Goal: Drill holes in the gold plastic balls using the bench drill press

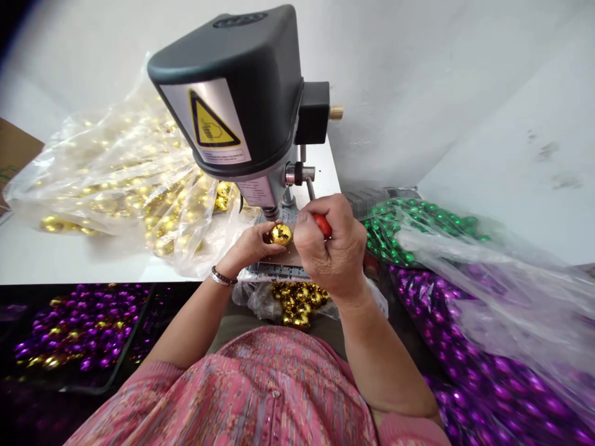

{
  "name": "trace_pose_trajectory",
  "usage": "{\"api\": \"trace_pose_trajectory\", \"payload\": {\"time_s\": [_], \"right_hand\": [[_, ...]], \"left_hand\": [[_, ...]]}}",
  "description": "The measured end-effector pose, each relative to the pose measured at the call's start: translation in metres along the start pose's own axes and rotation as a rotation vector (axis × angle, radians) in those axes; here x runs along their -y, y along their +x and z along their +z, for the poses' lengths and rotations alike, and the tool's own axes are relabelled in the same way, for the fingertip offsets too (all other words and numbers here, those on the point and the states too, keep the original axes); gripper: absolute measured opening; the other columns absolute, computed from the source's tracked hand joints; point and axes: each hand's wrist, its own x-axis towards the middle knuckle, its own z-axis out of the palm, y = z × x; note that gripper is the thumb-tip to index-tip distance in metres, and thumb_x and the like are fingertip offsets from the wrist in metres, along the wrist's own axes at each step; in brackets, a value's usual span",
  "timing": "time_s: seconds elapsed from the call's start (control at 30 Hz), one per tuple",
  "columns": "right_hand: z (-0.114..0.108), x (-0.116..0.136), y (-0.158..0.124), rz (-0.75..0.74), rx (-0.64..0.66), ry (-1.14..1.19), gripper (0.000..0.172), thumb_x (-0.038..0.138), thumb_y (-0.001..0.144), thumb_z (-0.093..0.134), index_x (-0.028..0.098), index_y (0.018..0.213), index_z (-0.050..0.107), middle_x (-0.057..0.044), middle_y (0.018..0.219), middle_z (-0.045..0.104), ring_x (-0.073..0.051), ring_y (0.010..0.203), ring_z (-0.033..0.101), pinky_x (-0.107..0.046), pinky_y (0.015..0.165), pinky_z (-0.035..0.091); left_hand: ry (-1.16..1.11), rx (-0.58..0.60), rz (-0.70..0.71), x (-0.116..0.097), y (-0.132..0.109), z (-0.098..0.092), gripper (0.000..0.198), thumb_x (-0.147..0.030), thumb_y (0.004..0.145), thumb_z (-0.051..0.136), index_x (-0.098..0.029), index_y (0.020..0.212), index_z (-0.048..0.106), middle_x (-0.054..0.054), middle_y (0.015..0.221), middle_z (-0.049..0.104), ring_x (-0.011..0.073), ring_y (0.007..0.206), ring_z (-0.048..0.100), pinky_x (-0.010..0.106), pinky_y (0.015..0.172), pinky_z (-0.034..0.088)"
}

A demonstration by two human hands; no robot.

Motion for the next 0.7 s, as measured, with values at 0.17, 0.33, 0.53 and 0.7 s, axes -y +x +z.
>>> {"api": "trace_pose_trajectory", "payload": {"time_s": [0.17, 0.33, 0.53, 0.7], "right_hand": [[0.001, -0.004, -0.004, -0.021, -0.001, -0.033, 0.015, 0.032, 0.091, 0.053, 0.023, 0.079, 0.057, 0.005, 0.066, 0.055, -0.008, 0.058, 0.049, -0.024, 0.056, 0.042], [0.006, -0.011, -0.013, -0.062, -0.035, -0.028, 0.008, 0.027, 0.090, 0.053, 0.024, 0.083, 0.057, 0.006, 0.068, 0.056, -0.007, 0.059, 0.050, -0.024, 0.058, 0.044], [0.017, -0.032, -0.028, -0.089, -0.072, 0.052, 0.009, 0.025, 0.090, 0.049, 0.025, 0.092, 0.057, 0.004, 0.075, 0.059, -0.010, 0.069, 0.059, -0.027, 0.066, 0.051], [0.029, -0.054, -0.039, -0.095, -0.115, 0.198, 0.010, 0.025, 0.087, 0.049, 0.026, 0.095, 0.055, 0.003, 0.075, 0.057, -0.012, 0.070, 0.060, -0.035, 0.071, 0.058]], "left_hand": [[0.019, 0.001, -0.012, -0.009, -0.003, -0.002, 0.046, -0.027, 0.070, 0.076, -0.018, 0.115, 0.070, 0.000, 0.101, 0.073, 0.0182, 0.090, 0.065, 0.026, 0.083, 0.051], [0.041, -0.007, -0.005, -0.015, -0.004, -0.004, 0.043, -0.025, 0.070, 0.076, -0.018, 0.113, 0.071, 0.000, 0.101, 0.073, 0.0178, 0.088, 0.065, 0.026, 0.083, 0.050], [0.041, 0.006, 0.002, -0.016, -0.006, -0.004, 0.040, -0.026, 0.071, 0.075, -0.019, 0.111, 0.070, 0.001, 0.100, 0.073, 0.0194, 0.091, 0.065, 0.028, 0.084, 0.050], [0.009, -0.003, -0.005, -0.016, -0.007, -0.004, 0.042, -0.026, 0.071, 0.076, -0.019, 0.112, 0.069, 0.000, 0.103, 0.073, 0.0199, 0.093, 0.065, 0.027, 0.084, 0.050]]}}
